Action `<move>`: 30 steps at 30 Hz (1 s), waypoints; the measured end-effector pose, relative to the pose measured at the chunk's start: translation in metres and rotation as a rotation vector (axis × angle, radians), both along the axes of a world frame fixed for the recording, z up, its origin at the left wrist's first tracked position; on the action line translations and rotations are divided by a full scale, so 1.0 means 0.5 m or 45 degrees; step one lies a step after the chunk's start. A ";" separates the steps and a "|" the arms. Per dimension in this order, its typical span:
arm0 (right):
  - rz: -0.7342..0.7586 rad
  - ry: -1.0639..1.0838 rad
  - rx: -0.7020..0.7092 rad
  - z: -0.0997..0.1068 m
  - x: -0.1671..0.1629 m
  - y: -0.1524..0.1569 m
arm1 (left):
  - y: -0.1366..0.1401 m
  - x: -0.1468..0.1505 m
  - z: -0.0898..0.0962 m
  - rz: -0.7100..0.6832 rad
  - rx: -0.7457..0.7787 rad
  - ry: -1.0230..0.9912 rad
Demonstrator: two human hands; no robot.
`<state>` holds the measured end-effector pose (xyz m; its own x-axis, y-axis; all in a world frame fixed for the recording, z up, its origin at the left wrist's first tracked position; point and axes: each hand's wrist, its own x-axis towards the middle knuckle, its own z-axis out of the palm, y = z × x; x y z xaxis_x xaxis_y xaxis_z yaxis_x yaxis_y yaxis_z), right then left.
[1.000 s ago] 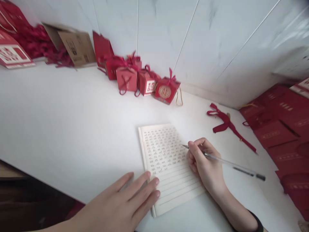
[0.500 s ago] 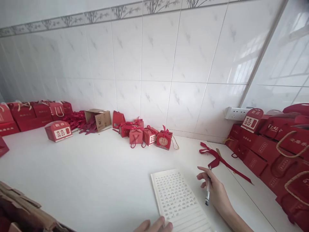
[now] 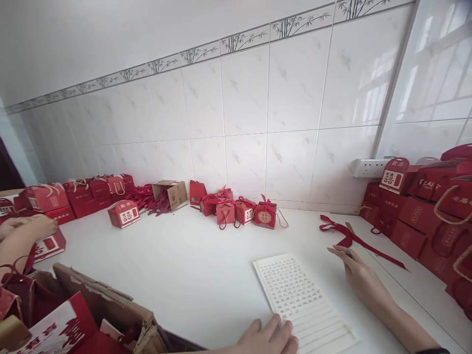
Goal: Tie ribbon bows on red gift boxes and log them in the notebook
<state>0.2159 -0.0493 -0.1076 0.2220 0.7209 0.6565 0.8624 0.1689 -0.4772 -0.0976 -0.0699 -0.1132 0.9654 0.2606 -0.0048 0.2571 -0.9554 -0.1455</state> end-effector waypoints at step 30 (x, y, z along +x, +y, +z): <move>0.034 0.557 -0.546 -0.018 0.002 0.038 | 0.474 -0.015 0.186 1.863 -0.138 -0.649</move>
